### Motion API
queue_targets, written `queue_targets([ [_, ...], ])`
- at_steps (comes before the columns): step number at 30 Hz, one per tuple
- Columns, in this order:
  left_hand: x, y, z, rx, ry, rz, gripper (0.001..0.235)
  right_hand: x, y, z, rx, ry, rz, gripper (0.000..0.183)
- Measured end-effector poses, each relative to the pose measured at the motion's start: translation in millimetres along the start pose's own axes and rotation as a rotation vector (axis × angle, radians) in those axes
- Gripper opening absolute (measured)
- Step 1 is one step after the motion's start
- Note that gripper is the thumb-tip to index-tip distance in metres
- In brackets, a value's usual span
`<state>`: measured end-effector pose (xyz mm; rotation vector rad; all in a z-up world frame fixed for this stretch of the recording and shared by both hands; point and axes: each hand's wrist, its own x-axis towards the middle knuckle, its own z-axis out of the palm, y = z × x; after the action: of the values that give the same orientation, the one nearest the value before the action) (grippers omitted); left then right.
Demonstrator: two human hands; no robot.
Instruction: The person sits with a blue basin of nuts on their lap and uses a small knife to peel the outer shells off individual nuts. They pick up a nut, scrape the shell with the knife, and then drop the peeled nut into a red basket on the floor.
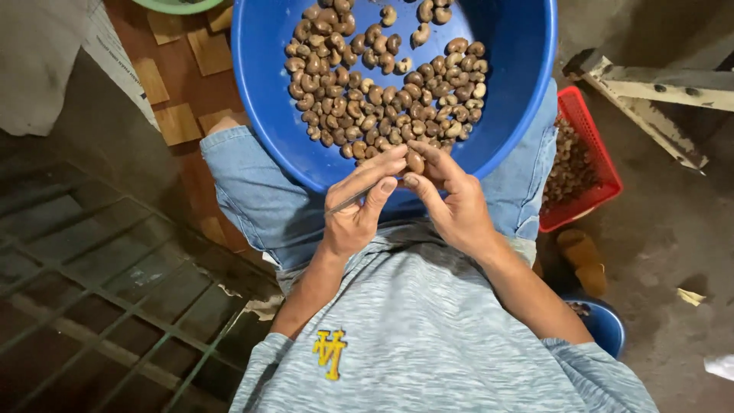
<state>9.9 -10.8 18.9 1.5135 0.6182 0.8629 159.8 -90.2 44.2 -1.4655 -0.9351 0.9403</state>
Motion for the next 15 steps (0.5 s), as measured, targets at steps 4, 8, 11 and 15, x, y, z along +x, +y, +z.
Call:
queue_targets([
  [4, 2, 0, 4, 0.018, 0.033, 0.002, 0.025, 1, -10, 2, -0.041, 0.015, -0.009, 0.039],
  [8, 1, 2, 4, -0.037, 0.012, 0.007, 0.025, 0, -5, 0, -0.017, 0.028, 0.018, 0.036],
  [11, 2, 4, 1, -0.031, 0.015, 0.002, 0.025, 0, -1, 1, 0.019, 0.008, 0.038, 0.033],
  [15, 2, 6, -2, -0.078, 0.006, -0.014, 0.023, -2, 12, 0, 0.338, -0.026, 0.16, 0.032],
])
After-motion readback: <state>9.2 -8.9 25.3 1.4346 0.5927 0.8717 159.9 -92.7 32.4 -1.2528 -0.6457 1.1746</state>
